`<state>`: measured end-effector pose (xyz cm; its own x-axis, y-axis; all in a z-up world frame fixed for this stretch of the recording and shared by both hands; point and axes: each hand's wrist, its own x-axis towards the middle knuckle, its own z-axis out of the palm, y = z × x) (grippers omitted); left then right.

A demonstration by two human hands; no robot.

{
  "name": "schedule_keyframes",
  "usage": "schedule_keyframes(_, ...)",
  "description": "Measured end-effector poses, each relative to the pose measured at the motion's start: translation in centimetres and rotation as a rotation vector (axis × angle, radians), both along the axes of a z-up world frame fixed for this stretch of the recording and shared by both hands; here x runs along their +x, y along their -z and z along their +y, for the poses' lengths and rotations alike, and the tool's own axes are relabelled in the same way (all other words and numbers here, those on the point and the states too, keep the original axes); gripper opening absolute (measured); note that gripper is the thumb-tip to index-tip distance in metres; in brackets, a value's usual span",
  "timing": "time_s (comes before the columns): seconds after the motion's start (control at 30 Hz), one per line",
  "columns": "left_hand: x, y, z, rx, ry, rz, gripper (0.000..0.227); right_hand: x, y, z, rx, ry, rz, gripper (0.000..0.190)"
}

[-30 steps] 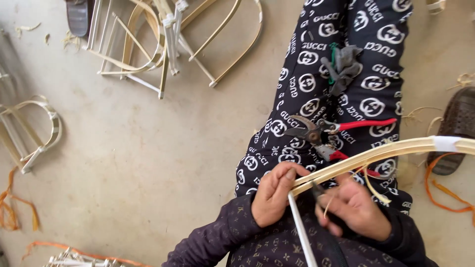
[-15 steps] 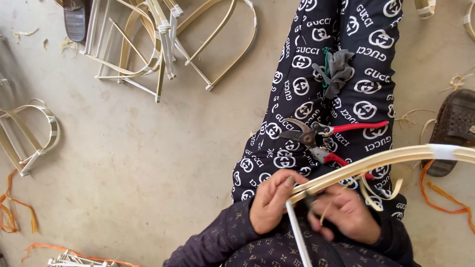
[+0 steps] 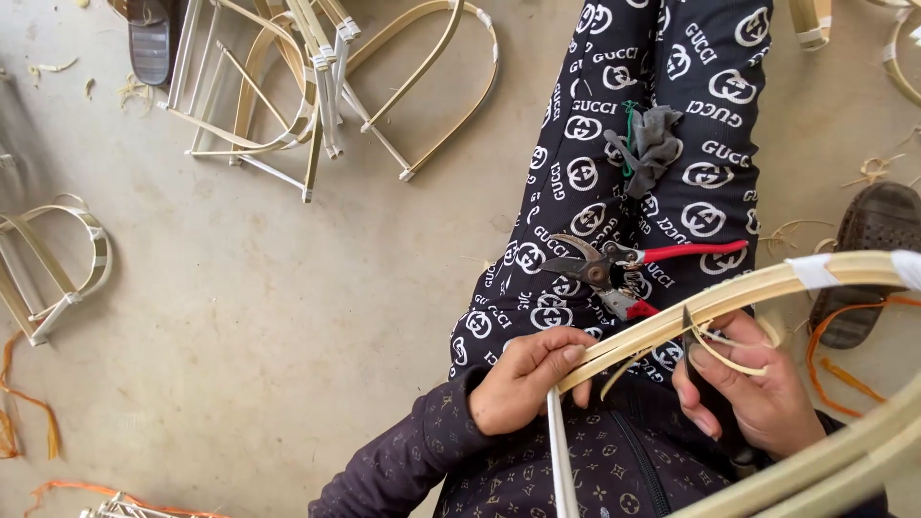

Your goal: Assembling and wrapping bamboo frames for furniture components using strips and pliers.

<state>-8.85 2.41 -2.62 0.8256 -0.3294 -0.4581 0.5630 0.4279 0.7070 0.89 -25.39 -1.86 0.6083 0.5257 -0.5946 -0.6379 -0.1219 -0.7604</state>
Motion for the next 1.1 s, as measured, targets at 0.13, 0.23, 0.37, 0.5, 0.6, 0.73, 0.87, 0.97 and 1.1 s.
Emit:
schedule_keyframes(0.13, 1.0, -1.8, -0.4, 0.015, -0.045, -0.065, 0.033, -1.3, -0.3, 1.7, 0.007, -0.026, 0.119, 0.038)
schedule_keyframes(0.23, 1.7, -2.6, -1.4, 0.055, -0.074, -0.05, 0.034, -2.5, -0.5, 3.4, 0.061, -0.182, 0.177, 0.057)
schedule_keyframes(0.37, 1.6, -2.0, -2.1, -0.012, -0.137, -0.071, 0.033, -2.8, -0.9, 4.5, 0.116, -0.176, 0.25, 0.064)
schedule_keyframes(0.5, 0.5, -1.1, -1.9, -0.13, -0.123, -0.045, 0.032, -4.7, 0.5, 3.3, 0.24, -0.13, 0.204, 0.055)
schedule_keyframes(0.6, -0.9, -1.7, -0.8, -0.15, -0.086, -0.004, 0.032, -6.5, 2.6, 0.8, 0.121, -0.178, 0.288, 0.034)
schedule_keyframes(0.73, -2.3, -2.0, 0.5, -0.147, -0.054, 0.048, 0.033, -6.4, 2.1, 1.6, 0.151, -0.227, 0.341, 0.033)
schedule_keyframes(0.87, -3.0, -2.7, 1.2, -0.136, -0.018, 0.067, 0.034, -7.3, 2.3, 1.0, 0.218, -0.241, 0.333, 0.029)
schedule_keyframes(0.97, -4.6, -2.6, 2.3, -0.057, 0.014, 0.076, 0.035, -7.0, 2.5, 0.4, 0.206, -0.147, 0.269, 0.029)
schedule_keyframes(1.1, -6.9, -2.2, 3.1, -0.049, -0.031, 0.104, 0.036, -5.3, 0.2, 1.6, 0.212, -0.138, 0.237, 0.029)
